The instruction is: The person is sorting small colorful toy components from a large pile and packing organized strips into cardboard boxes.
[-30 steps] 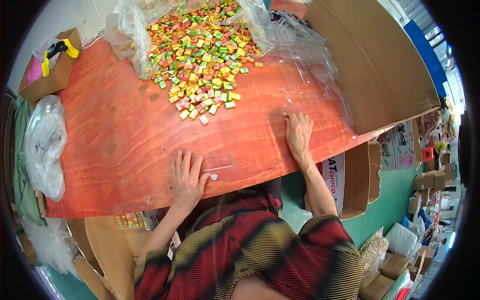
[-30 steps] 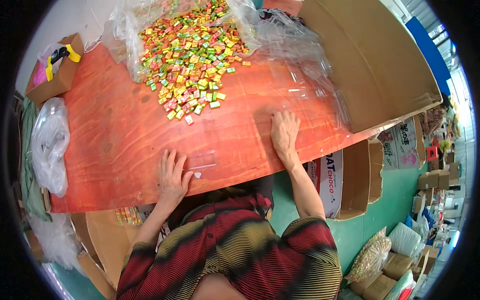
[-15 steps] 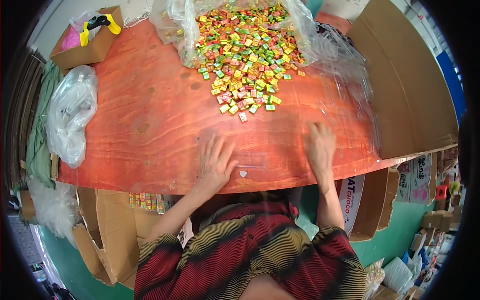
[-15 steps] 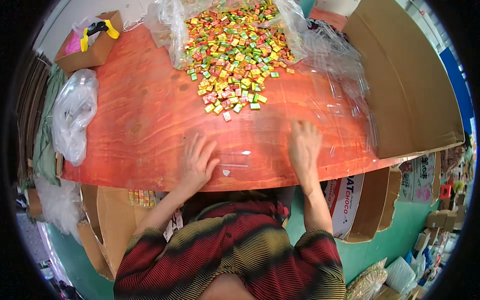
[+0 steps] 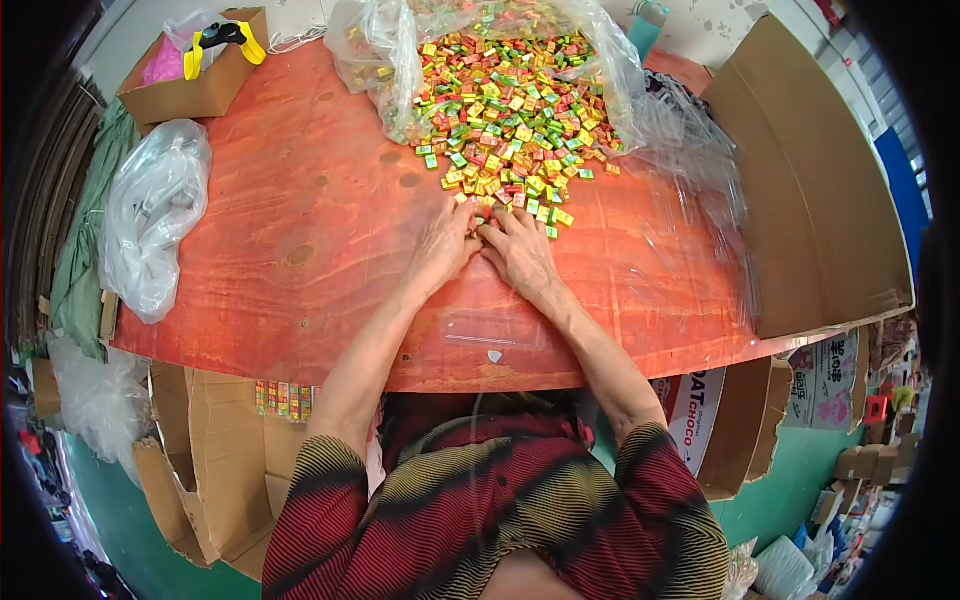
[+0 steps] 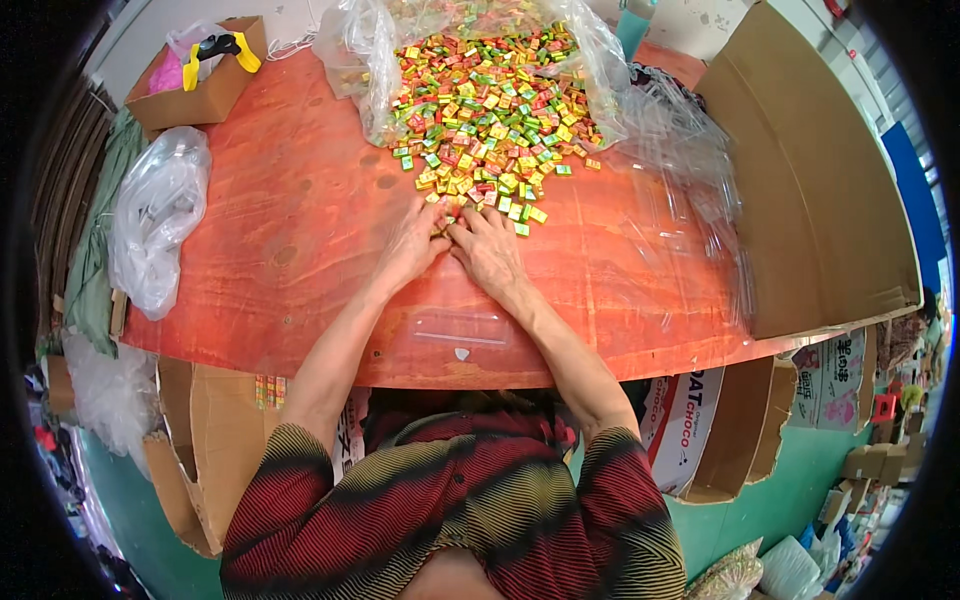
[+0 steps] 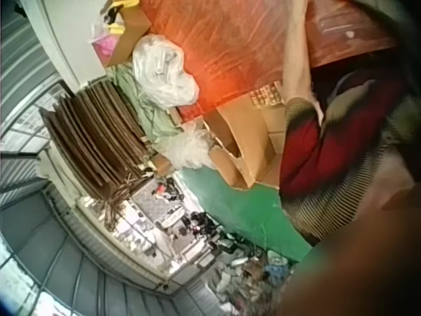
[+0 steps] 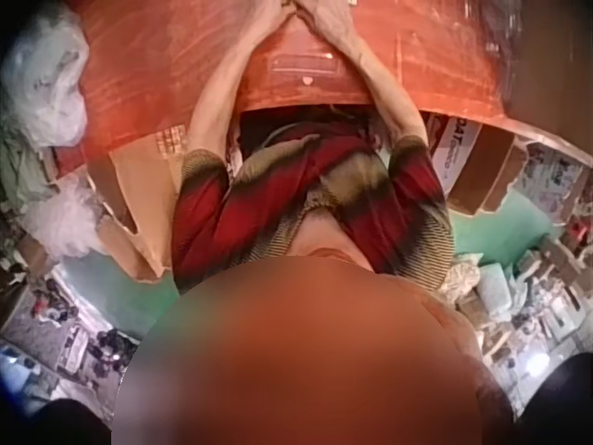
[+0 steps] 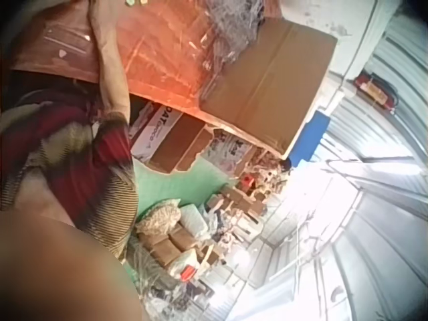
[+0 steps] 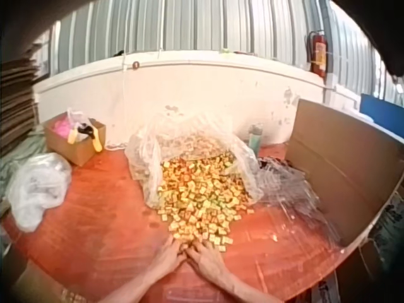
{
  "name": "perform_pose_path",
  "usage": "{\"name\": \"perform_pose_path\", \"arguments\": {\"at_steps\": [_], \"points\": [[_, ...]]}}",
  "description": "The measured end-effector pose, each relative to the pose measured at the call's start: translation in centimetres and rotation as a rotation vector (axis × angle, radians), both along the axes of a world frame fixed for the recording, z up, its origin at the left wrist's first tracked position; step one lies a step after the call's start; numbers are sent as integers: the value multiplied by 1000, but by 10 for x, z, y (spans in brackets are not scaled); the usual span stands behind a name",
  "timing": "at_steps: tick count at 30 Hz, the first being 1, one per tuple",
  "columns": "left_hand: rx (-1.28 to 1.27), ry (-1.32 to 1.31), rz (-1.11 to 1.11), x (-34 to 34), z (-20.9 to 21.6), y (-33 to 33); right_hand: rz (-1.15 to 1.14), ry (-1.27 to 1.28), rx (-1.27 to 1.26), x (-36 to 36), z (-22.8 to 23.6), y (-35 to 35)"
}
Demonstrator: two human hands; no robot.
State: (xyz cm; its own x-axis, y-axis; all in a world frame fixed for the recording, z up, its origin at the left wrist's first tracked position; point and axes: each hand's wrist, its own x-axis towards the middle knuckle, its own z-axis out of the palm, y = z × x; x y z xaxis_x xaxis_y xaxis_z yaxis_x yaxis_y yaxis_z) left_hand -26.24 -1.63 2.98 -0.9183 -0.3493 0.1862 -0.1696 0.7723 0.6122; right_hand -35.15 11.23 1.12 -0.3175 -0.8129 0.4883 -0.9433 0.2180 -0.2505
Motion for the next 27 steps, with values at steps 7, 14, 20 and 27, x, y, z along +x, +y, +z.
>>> {"name": "perform_pose_path", "arguments": {"at_steps": [7, 14, 20, 27], "points": [[37, 23, 15, 31, -3, 15, 30, -35, 10, -8, 3, 19], [123, 19, 27, 41, -7, 5, -143, -59, 9, 11, 18, 16], [25, 39, 32, 34, -10, 5, 83, -162, -77, 27, 7, -11], [118, 44, 69, 37, -6, 5, -49, -287, -144, 24, 11, 7]]}}
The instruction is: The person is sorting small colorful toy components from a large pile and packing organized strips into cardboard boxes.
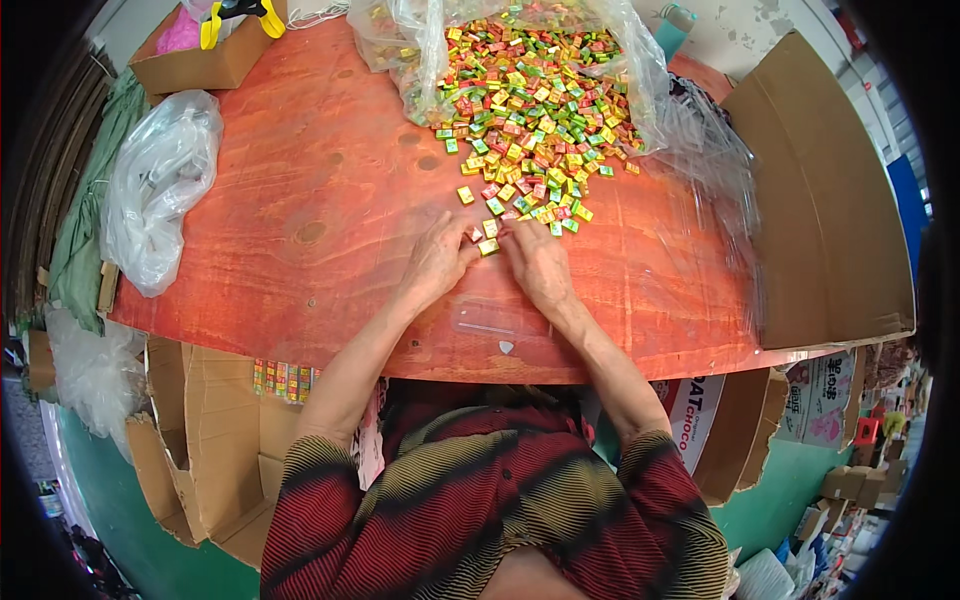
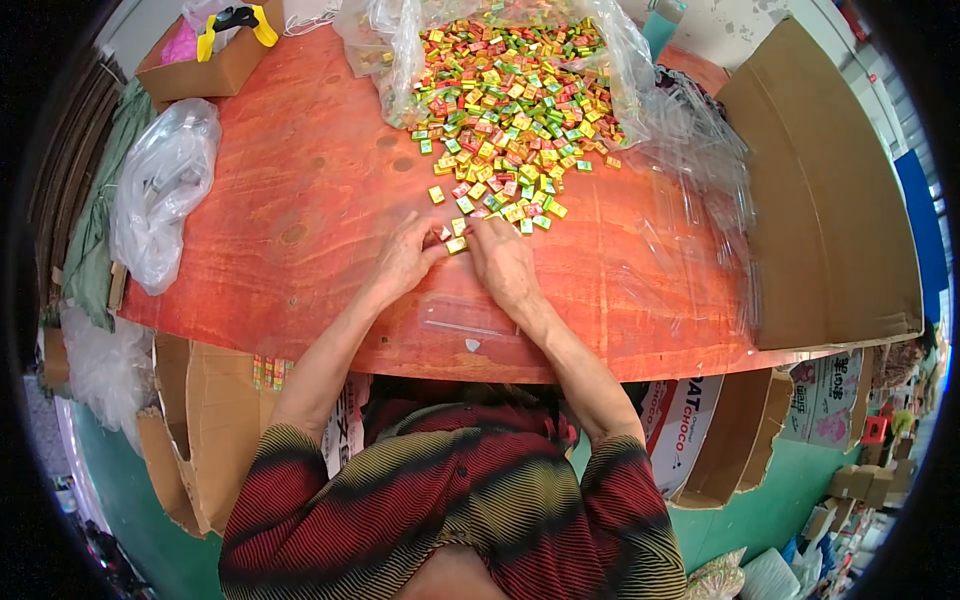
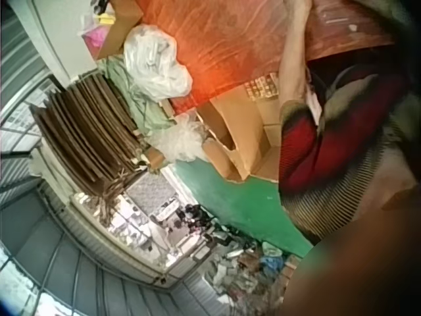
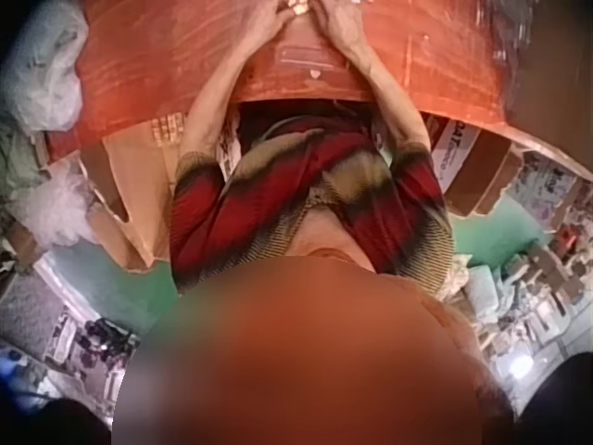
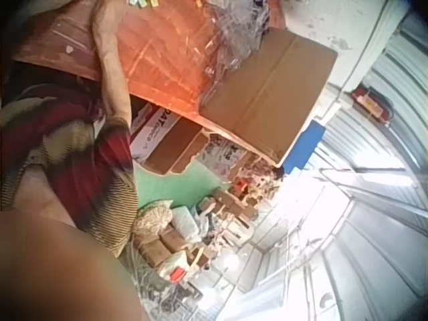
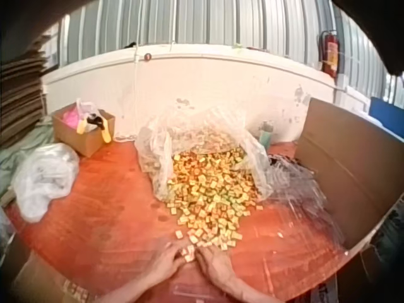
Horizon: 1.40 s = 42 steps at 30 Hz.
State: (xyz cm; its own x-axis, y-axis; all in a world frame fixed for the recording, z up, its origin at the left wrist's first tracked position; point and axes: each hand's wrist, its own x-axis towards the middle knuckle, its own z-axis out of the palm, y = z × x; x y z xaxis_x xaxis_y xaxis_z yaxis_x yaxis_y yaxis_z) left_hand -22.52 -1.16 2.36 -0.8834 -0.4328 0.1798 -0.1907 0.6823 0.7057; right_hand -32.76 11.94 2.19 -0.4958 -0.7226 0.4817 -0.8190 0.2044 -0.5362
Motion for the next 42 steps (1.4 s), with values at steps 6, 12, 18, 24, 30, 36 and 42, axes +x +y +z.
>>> {"name": "perform_pose_path", "arguments": {"at_steps": [6, 12, 18, 24, 30, 36, 42], "points": [[-49, -33, -36, -12, -4, -3, -154, 5, 255, 3, 4, 10], [-6, 17, -155, -2, -6, -7, -134, 46, 247, 13, 5, 19], [-31, 20, -203, -5, 1, -1, -81, -6, 308, 21, 1, 9], [-74, -48, -55, 16, -4, 4, -41, -60, 370, 9, 0, 11], [-87, -7, -50, 12, -8, 22, 171, -57, 337, 3, 3, 10], [-1, -5, -146, 10, -5, 10, 268, -111, 247, -1, 0, 8], [81, -76, -170, 16, 2, 10, 130, -74, 285, -21, 20, -11]]}}
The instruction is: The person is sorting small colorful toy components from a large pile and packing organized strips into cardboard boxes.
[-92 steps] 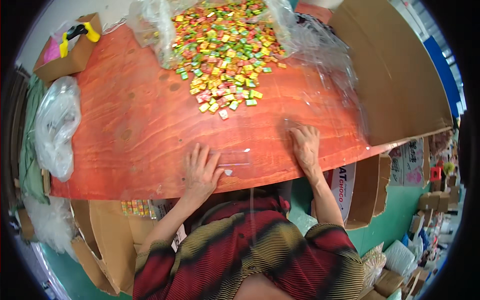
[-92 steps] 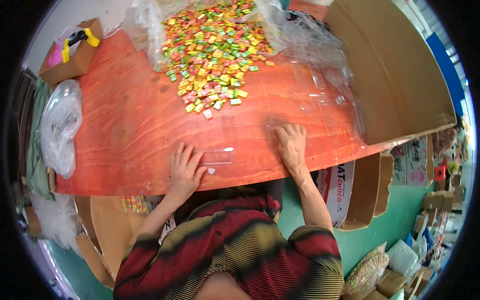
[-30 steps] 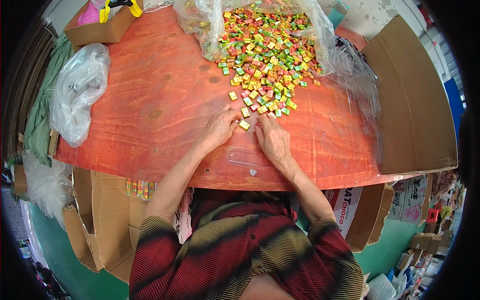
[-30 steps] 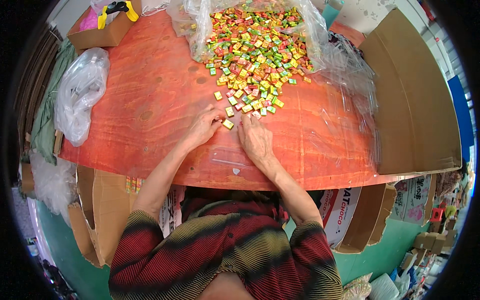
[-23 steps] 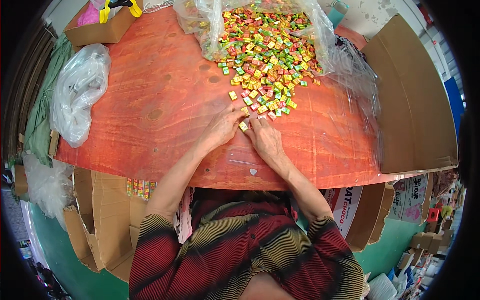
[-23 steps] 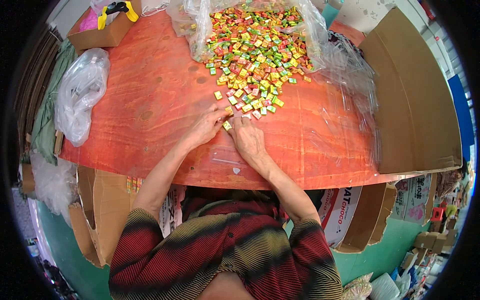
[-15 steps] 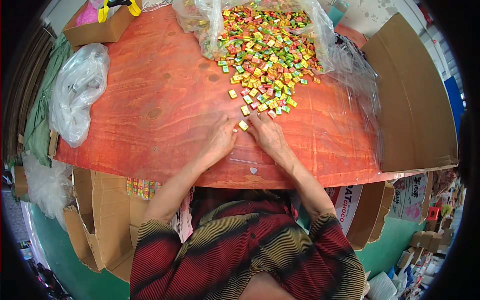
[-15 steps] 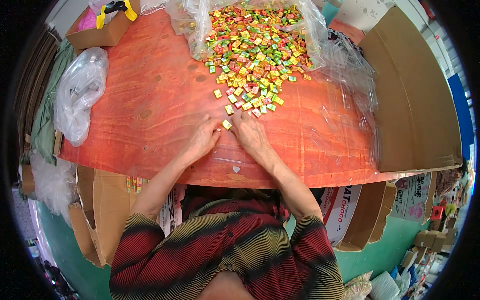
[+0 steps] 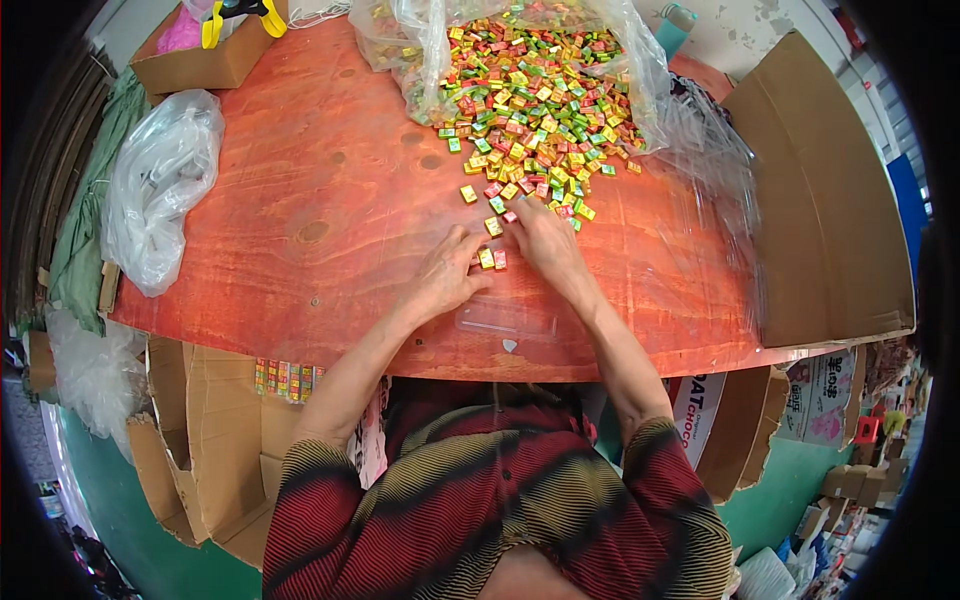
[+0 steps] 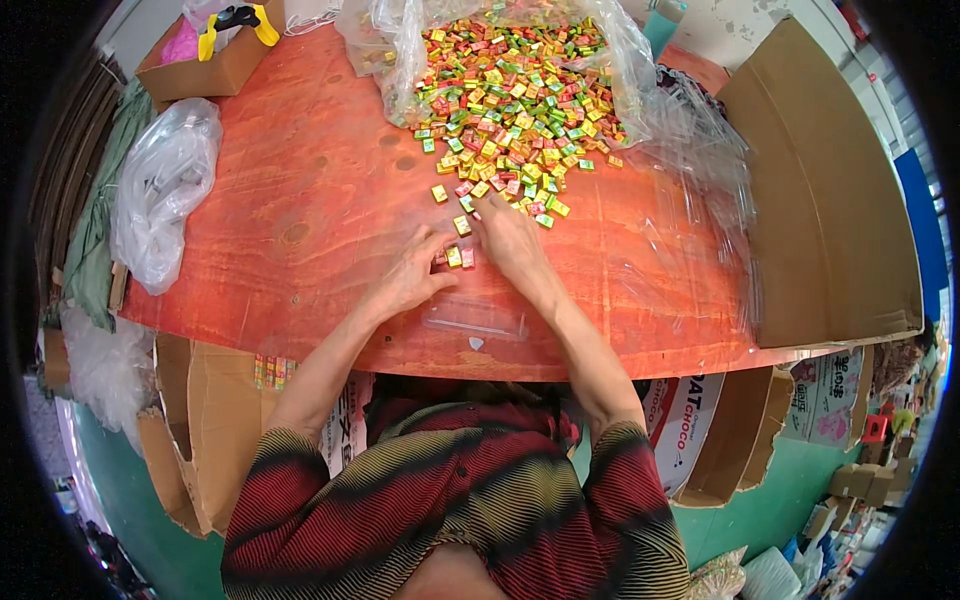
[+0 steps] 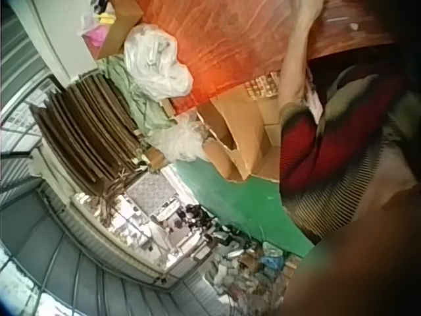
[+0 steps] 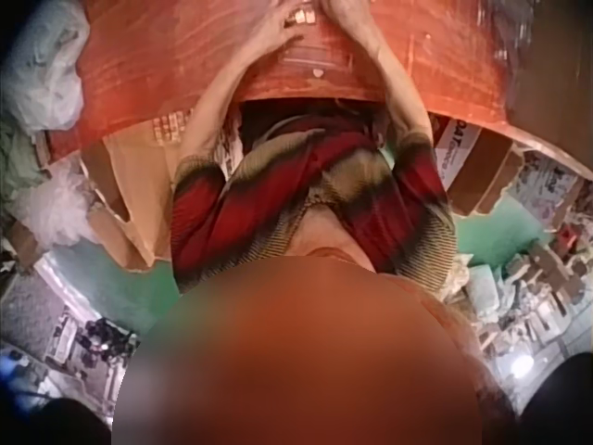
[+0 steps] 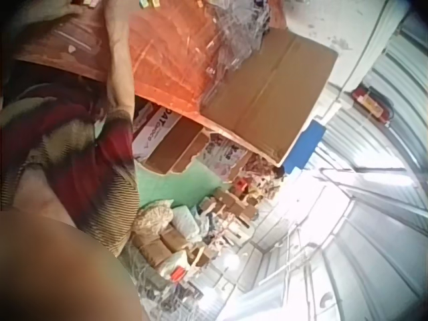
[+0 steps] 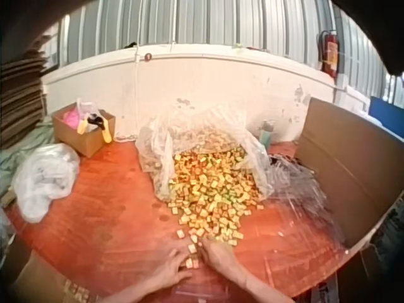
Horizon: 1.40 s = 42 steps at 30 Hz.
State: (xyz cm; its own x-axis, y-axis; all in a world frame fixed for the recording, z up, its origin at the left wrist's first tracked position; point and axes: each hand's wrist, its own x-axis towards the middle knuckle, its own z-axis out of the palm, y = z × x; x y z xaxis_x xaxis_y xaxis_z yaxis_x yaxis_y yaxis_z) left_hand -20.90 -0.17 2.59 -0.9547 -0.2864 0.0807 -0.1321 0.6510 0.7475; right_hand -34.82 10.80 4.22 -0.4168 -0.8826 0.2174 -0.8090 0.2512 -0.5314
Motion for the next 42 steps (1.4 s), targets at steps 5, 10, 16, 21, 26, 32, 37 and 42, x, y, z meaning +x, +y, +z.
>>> {"name": "perform_pose_path", "arguments": {"at_steps": [5, 10, 16, 21, 26, 32, 37, 42], "points": [[-79, 38, 22, -7, -1, 7, 28, 327, 36, -19, -15, -33], [-117, 89, 35, -2, 2, 5, 15, 352, 112, -23, -16, -40], [-102, 28, 64, 3, -1, -1, 43, 238, -61, -3, 0, -19], [-33, -27, 92, 14, 6, -14, 147, 200, -103, 39, -7, -8], [35, 10, -8, 19, 4, -23, 48, 97, -20, 37, -8, 10], [23, 41, -5, 7, -1, -14, 84, 5, 57, 30, -7, 21], [-30, 27, -9, -4, -5, -4, 63, -88, 29, 32, -15, 16], [-113, 41, 38, -9, -5, 7, 65, -66, -38, 29, -16, 27]]}}
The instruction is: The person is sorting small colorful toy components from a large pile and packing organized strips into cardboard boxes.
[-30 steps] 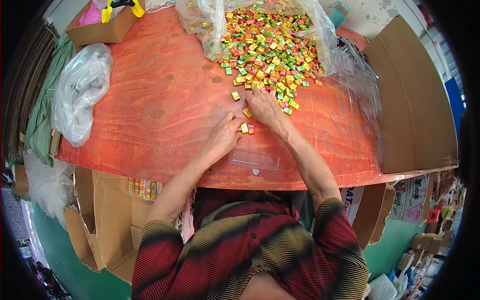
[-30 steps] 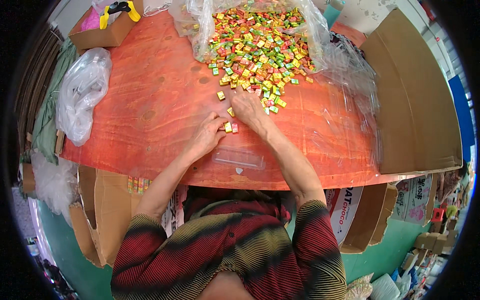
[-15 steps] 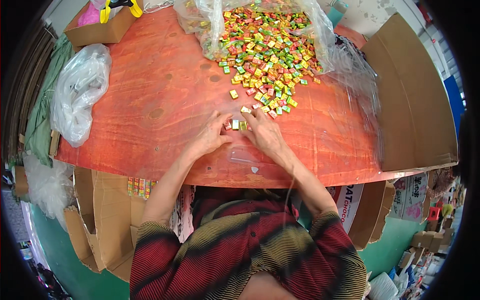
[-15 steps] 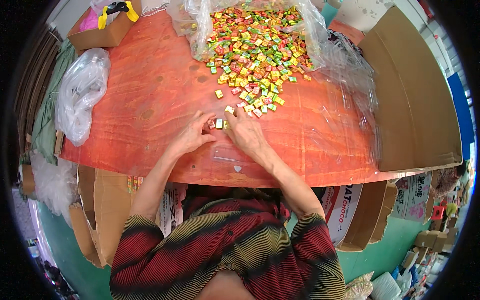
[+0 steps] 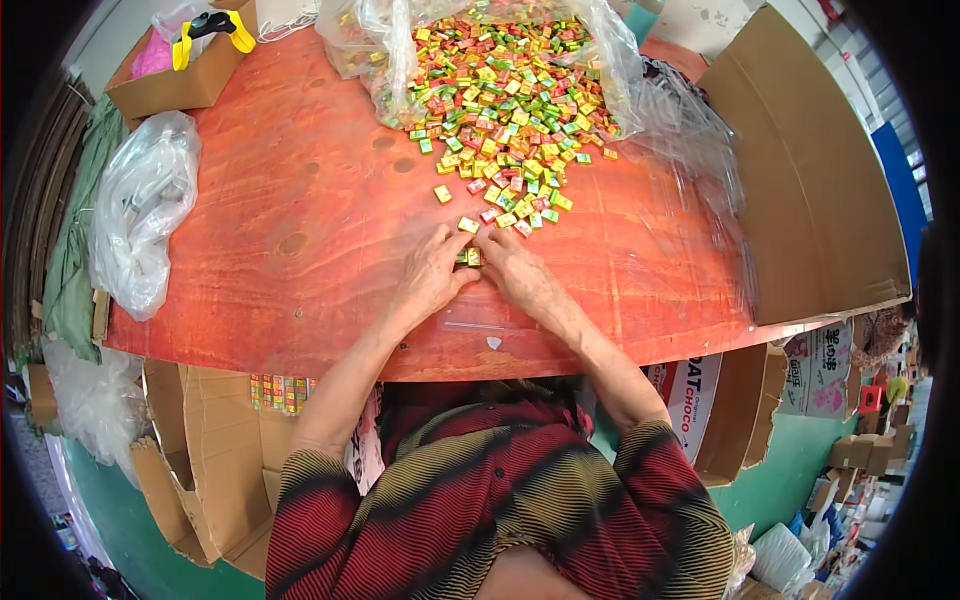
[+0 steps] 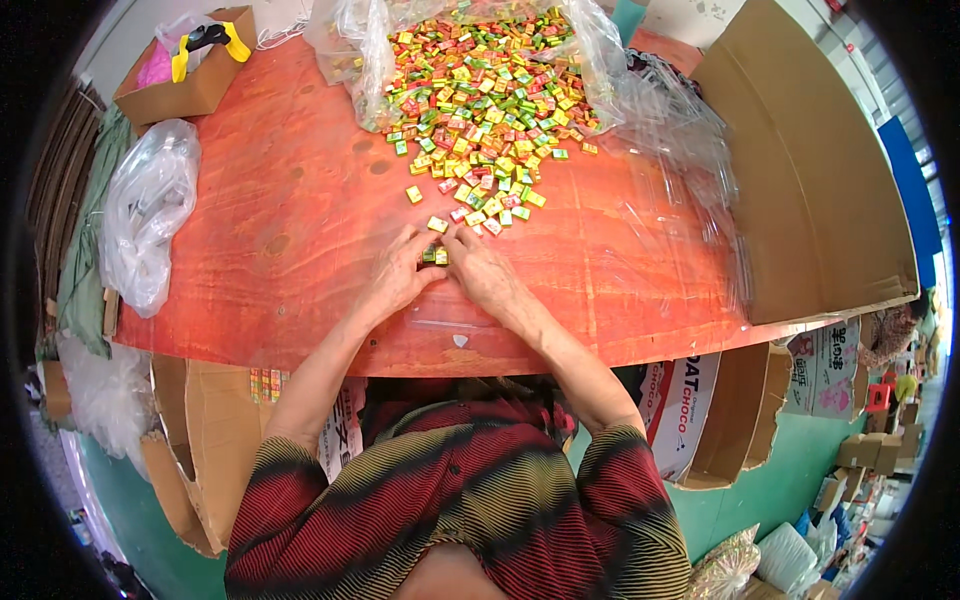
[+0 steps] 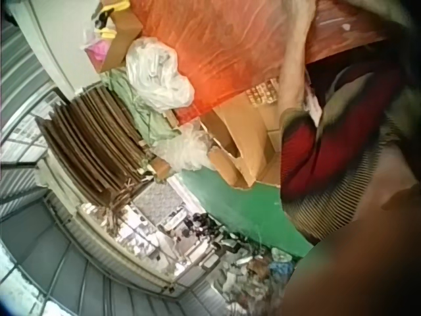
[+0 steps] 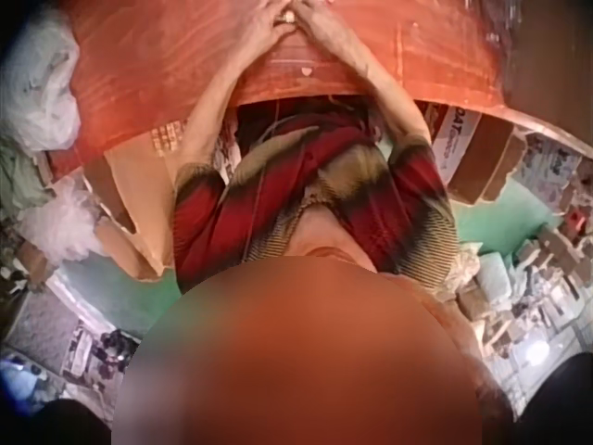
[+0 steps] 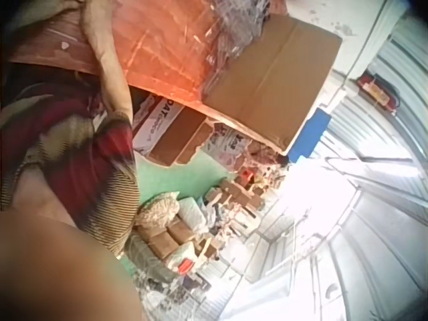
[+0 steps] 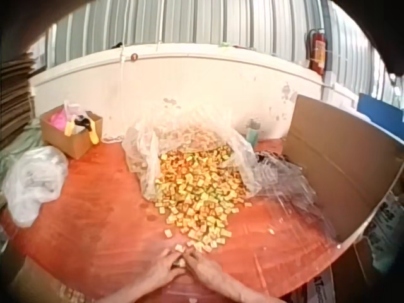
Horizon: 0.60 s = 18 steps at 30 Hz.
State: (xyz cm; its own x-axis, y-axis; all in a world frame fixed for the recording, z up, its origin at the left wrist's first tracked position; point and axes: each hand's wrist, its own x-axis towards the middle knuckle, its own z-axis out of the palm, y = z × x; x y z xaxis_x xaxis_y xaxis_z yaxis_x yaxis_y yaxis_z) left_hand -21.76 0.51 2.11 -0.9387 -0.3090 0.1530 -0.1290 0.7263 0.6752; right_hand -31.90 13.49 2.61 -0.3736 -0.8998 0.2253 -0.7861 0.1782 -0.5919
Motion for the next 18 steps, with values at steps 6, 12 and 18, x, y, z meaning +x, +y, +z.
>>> {"name": "perform_pose_path", "arguments": {"at_steps": [6, 12, 18], "points": [[-116, 10, 32, -3, 10, 11, -93, 256, 33, -25, 4, 11], [-201, 49, 84, -6, 0, 17, -150, 214, 26, -10, -1, 28], [-214, 42, 90, -8, 1, 19, -295, 195, 41, 4, -8, 29]]}}
